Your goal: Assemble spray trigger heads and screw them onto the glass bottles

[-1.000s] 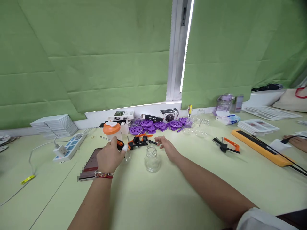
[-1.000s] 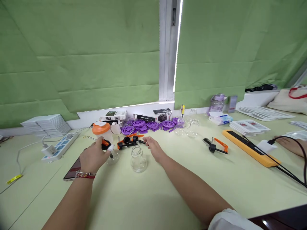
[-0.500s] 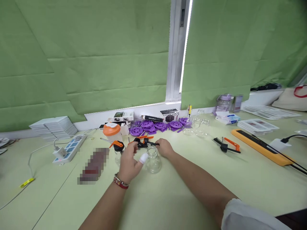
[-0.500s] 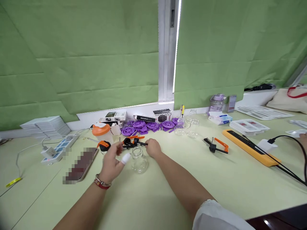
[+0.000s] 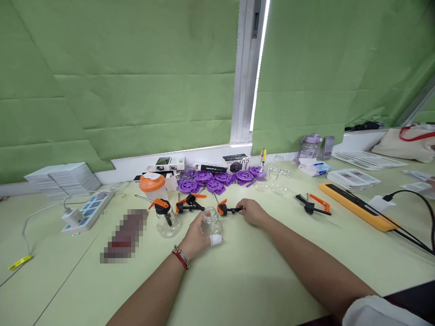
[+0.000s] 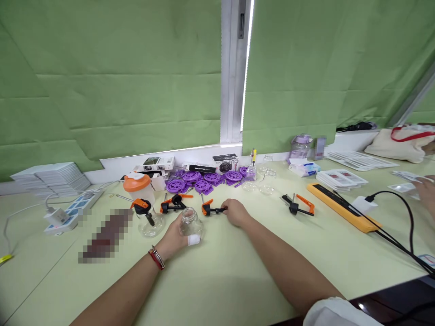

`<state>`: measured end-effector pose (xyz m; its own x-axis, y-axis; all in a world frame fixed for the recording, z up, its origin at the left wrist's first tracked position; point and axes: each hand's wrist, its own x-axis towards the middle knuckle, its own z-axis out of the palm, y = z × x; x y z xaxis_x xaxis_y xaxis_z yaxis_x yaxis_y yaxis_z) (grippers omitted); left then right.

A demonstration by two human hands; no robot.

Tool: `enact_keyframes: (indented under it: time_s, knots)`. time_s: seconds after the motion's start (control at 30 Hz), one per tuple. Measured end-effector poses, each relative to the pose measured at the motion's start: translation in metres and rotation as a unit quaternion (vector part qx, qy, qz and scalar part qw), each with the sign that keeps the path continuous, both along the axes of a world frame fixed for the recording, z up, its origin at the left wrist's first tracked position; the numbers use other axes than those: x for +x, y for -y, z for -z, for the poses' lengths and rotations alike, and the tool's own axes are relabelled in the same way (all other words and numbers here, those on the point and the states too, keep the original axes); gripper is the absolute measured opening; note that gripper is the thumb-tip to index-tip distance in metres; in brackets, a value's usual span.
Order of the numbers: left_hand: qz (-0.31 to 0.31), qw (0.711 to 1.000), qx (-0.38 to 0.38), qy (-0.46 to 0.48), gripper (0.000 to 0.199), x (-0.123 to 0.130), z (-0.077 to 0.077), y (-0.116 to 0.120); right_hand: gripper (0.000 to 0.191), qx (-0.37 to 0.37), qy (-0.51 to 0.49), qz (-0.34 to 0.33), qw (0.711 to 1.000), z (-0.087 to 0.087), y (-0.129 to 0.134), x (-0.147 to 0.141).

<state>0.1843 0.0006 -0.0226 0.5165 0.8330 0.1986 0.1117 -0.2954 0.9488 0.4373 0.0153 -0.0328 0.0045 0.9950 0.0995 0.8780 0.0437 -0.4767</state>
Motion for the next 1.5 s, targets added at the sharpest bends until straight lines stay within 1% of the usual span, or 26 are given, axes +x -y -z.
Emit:
enact_keyframes:
  time_s: [0.03,0.1,0.17,0.2,0.23,0.27,0.37,0.4,0.47,0.53,0.63,0.7,0.77,0.83,0.9,0.97,1.0,1.07,1.13,1.2,1.23,1.33,1.4,1.43,1.5]
  knots:
    - [0.004,1.0,-0.001,-0.002,0.071,0.0,0.001,0.0,0.029,0.004,0.002,0.0,1.0,-0.003,0.002,0.0]
    - [0.012,1.0,0.0,-0.006,0.075,0.0,0.004,-0.001,0.051,0.03,0.012,-0.024,0.999,-0.009,0.007,-0.007]
    - [0.02,1.0,0.006,-0.003,0.075,0.0,0.005,-0.001,0.075,0.066,0.034,-0.087,0.993,-0.015,0.012,-0.021]
    - [0.027,1.0,0.009,0.001,0.073,0.001,0.005,0.0,0.081,0.08,0.051,-0.122,0.988,-0.017,0.013,-0.03]
    - [0.034,0.999,0.011,0.007,0.07,0.001,0.005,0.001,0.08,0.087,0.069,-0.146,0.983,-0.019,0.014,-0.039]
    - [0.043,0.999,0.01,0.012,0.067,0.001,0.004,0.002,0.074,0.087,0.085,-0.155,0.98,-0.02,0.014,-0.047]
    - [0.056,0.998,0.004,0.014,0.061,0.001,0.002,0.004,0.046,0.064,0.112,-0.129,0.983,-0.02,0.012,-0.062]
    - [0.053,0.999,0.003,0.013,0.061,0.001,0.002,0.004,0.04,0.058,0.114,-0.122,0.984,-0.02,0.011,-0.063]
    - [0.045,0.999,0.003,0.013,0.063,0.001,0.002,0.004,0.036,0.062,0.104,-0.117,0.986,-0.02,0.01,-0.059]
    - [0.042,0.999,0.001,0.013,0.063,0.0,0.003,0.003,0.036,0.087,0.071,-0.118,0.987,-0.022,0.012,-0.052]
    - [0.049,0.999,-0.002,0.013,0.063,0.0,0.004,0.002,0.037,0.159,-0.04,-0.109,0.98,-0.03,0.016,-0.041]
    - [0.051,0.999,0.001,0.01,0.062,0.0,0.004,0.001,0.036,0.218,-0.146,-0.098,0.96,-0.039,0.018,-0.038]
    - [0.048,0.999,0.007,0.006,0.061,0.001,0.005,0.001,0.035,0.264,-0.261,-0.081,0.925,-0.049,0.022,-0.039]
    - [0.04,0.999,0.018,0.001,0.061,0.002,0.006,0.002,0.038,0.292,-0.376,-0.065,0.877,-0.062,0.027,-0.045]
    - [0.036,0.999,0.036,-0.008,0.06,0.004,0.006,0.003,0.041,0.308,-0.469,-0.066,0.825,-0.076,0.034,-0.054]
    - [0.04,0.997,0.058,-0.023,0.058,0.006,0.005,0.005,0.041,0.316,-0.522,-0.076,0.789,-0.088,0.041,-0.065]
    - [0.042,0.996,0.067,-0.031,0.057,0.007,0.004,0.007,0.04,0.317,-0.535,-0.084,0.779,-0.093,0.044,-0.071]
    - [0.044,0.995,0.079,-0.047,0.054,0.009,0.003,0.008,0.039,0.314,-0.546,-0.104,0.77,-0.097,0.047,-0.08]
    - [0.046,0.994,0.087,-0.054,0.055,0.01,0.002,0.009,0.039,0.305,-0.546,-0.128,0.77,-0.095,0.047,-0.088]
    - [0.052,0.993,0.095,-0.051,0.057,0.011,0.002,0.01,0.038,0.29,-0.538,-0.148,0.778,-0.087,0.047,-0.092]
    - [0.054,0.993,0.097,-0.05,0.058,0.011,0.002,0.01,0.038,0.283,-0.527,-0.154,0.787,-0.082,0.047,-0.093]
    - [0.053,0.992,0.098,-0.05,0.06,0.011,0.001,0.011,0.036,0.265,-0.46,-0.15,0.834,-0.067,0.052,-0.09]
    - [0.052,0.992,0.1,-0.053,0.059,0.012,0.0,0.012,0.036,0.259,-0.416,-0.143,0.86,-0.061,0.057,-0.086]
    - [0.053,0.992,0.103,-0.054,0.058,0.012,-0.001,0.013,0.037,0.257,-0.402,-0.142,0.867,-0.06,0.06,-0.084]
    - [0.053,0.991,0.109,-0.056,0.057,0.014,-0.003,0.015,0.037,0.258,-0.389,-0.148,0.872,-0.059,0.063,-0.081]
